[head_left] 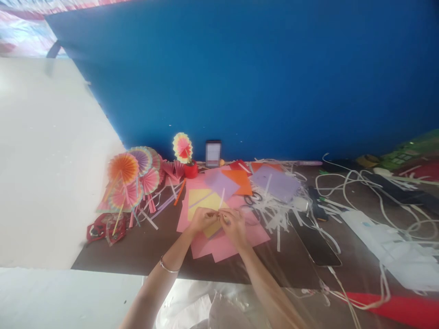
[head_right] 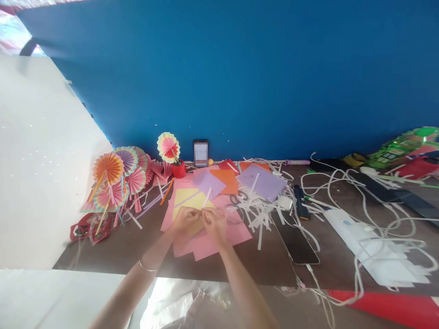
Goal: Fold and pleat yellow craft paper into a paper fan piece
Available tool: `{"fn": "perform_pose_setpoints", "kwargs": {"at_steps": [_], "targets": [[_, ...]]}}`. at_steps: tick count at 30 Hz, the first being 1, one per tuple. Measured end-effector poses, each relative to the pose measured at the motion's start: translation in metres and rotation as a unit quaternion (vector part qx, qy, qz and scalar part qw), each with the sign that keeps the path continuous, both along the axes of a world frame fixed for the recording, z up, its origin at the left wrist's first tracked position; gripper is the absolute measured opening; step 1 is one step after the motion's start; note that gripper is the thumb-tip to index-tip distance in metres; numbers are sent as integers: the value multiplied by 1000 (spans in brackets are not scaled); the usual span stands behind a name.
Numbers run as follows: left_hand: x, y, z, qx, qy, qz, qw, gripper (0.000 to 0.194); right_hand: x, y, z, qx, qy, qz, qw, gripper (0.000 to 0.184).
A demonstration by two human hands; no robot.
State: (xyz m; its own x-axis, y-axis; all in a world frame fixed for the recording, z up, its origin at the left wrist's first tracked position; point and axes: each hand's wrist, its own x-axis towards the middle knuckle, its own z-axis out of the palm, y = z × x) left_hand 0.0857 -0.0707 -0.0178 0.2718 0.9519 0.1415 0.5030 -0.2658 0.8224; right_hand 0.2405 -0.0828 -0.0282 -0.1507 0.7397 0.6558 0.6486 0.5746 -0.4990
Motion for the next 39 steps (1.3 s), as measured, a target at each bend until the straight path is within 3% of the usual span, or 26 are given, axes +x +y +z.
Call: {"fn": "perform_pose_setpoints", "kwargs": {"at_steps": [6,10,14,17,21,26,30,33,37,39], "targets": [[-10,5,0,-55,-84,-17,995,25,2,1,7,-92,116,-41,988,14],[-24,12,3,-137,-200,-52,969,22,10,3,14,-221,241,-51,944,21],[-34,12,7,-246,-352,-64,901,18,24,11,18,-308,304,-62,899,25],[-37,10,7,-272,-480,-50,832,13,39,19,21,-341,313,-69,884,27],[-40,13,1,-302,-578,-39,758,20,64,29,31,-335,288,-119,889,31],[-43,18,0,-304,-631,-34,713,21,108,39,32,-346,213,-195,893,39],[-44,16,5,-308,-644,-35,700,24,145,46,25,-332,150,-241,900,37],[-44,14,9,-302,-639,-34,707,25,163,45,26,-311,97,-279,903,32],[-38,9,17,-290,-584,-68,755,18,151,30,35,-222,-9,-317,922,35],[-31,6,25,-274,-536,-97,793,21,126,16,44,-137,-53,-264,953,39]]}}
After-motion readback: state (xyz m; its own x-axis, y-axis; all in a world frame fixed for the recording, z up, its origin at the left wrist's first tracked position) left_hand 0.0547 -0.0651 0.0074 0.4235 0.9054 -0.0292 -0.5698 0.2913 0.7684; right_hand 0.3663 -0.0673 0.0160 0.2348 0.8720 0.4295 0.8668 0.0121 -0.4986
